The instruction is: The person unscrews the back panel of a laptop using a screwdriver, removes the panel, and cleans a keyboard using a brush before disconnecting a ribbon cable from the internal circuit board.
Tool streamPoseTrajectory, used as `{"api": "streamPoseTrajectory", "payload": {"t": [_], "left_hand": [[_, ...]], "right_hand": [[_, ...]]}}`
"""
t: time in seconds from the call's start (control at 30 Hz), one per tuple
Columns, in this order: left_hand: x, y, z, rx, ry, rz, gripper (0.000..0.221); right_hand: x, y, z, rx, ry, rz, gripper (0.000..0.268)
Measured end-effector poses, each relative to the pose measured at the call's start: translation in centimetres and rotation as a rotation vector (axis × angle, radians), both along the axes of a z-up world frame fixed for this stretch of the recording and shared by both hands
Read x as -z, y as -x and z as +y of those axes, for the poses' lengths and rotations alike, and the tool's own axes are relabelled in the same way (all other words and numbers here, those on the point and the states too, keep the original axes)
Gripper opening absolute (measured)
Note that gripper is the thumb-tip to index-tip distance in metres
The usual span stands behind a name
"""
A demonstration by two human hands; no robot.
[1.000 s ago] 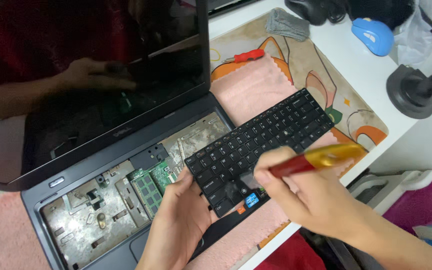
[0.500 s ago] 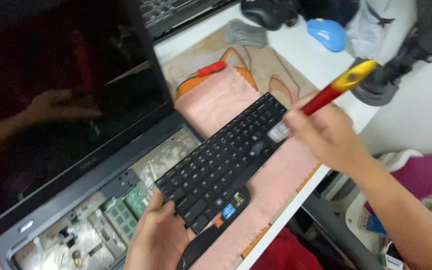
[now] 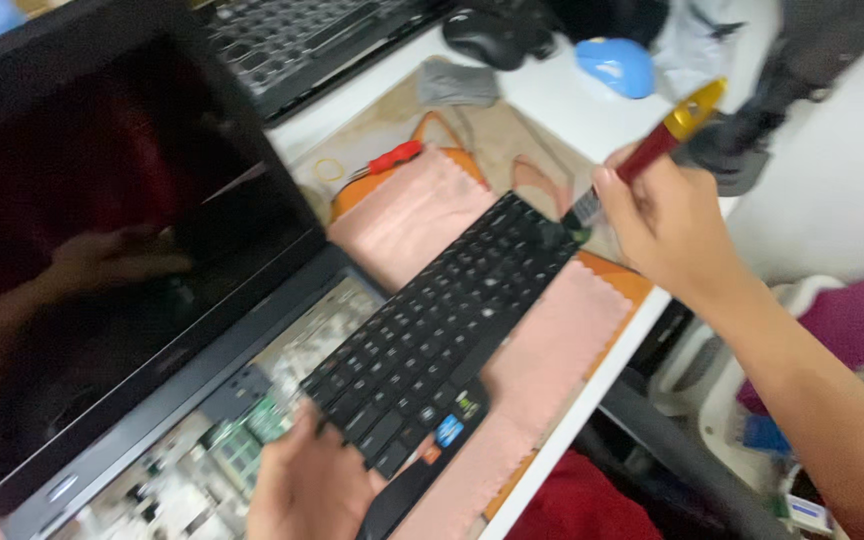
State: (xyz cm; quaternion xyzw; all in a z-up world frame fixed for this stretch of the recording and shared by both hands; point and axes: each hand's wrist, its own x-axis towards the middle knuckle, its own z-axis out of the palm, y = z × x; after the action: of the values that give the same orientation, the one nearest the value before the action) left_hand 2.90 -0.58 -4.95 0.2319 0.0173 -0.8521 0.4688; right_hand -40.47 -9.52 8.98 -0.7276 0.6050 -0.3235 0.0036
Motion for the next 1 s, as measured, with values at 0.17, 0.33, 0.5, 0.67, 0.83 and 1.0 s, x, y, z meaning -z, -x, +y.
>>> {"api": "streamPoseTrajectory", "payload": {"t": [0.17, 0.33, 0.5, 0.67, 0.83, 1.0], "left_hand": [[-7.0, 1.8, 0.6, -0.088, 0.051, -0.057, 0.018], [-9.0, 2.4, 0.6, -0.122, -0.01, -0.113, 0.023], [-9.7, 2.0, 0.7, -0.087, 0.041, -0.104, 0.031], [-8.5, 2.1, 0.6, -0.043, 0.246, -0.007, 0.063], [-5.5, 2.3, 0.9, -0.121, 0.308, -0.004, 0.055], [-2.7, 2.0, 1.1, -0.227, 0.381, 0.0, 0.054]], "right_hand": [[-2.2, -12.4, 5.3, -0.172, -0.192, -0.257, 0.019], [-3.1, -17.8, 7.9, -0.568, -0.384, -0.417, 0.017], [-2.6, -14.9, 7.2, -0.331, -0.069, -0.082, 0.015], [-1.8, -12.5, 5.6, -0.324, -0.243, -0.154, 0.019], [-0.8, -7.5, 3.1, -0.065, -0.167, -0.019, 0.013], [0.1, -2.8, 1.2, 0.02, -0.088, -0.019, 0.01]]}}
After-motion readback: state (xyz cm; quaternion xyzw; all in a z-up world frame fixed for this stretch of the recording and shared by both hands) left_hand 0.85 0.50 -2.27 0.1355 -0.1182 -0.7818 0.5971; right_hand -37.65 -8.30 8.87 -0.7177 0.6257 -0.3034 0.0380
